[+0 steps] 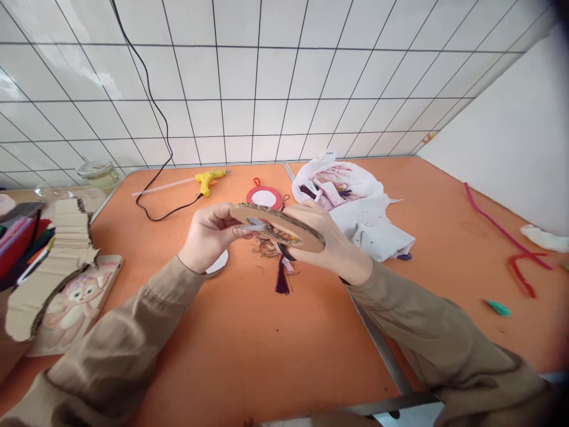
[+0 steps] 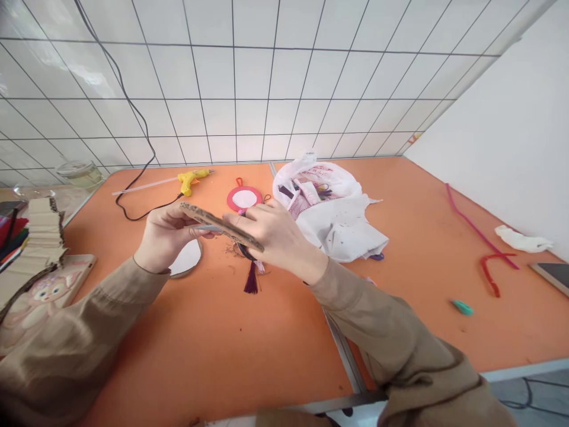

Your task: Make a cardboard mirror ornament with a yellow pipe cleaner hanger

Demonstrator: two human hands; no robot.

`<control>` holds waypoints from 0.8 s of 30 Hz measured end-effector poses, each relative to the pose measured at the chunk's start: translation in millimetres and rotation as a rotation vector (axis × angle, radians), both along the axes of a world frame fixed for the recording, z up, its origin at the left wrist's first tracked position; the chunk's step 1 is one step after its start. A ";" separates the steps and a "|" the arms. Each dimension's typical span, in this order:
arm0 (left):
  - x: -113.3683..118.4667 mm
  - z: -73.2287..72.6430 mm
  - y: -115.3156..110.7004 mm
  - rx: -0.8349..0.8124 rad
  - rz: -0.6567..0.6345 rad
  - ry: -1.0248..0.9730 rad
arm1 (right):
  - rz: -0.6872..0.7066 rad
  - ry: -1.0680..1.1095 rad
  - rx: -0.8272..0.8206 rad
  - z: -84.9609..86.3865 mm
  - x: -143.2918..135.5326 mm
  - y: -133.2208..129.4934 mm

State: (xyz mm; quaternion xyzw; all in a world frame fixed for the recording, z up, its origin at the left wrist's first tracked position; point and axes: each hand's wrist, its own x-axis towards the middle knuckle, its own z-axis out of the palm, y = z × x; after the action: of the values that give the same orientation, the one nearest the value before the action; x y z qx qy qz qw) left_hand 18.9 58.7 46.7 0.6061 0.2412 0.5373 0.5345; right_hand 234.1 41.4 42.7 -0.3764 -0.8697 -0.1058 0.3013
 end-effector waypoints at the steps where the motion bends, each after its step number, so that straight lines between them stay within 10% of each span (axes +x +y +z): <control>1: 1.1 -0.8 -0.5 0.006 0.008 -0.010 | 0.024 -0.009 0.013 2.0 -0.3 -0.8; 24: 10.8 -13.2 -8.5 -0.071 0.100 -0.009 | 0.028 -0.075 0.046 11.9 2.6 -2.2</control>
State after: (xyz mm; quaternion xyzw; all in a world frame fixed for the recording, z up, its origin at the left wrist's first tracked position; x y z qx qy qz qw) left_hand 29.7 50.1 33.5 0.5715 0.2875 0.5574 0.5291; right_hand 236.7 39.2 54.7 -0.3528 -0.8831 -0.1354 0.2783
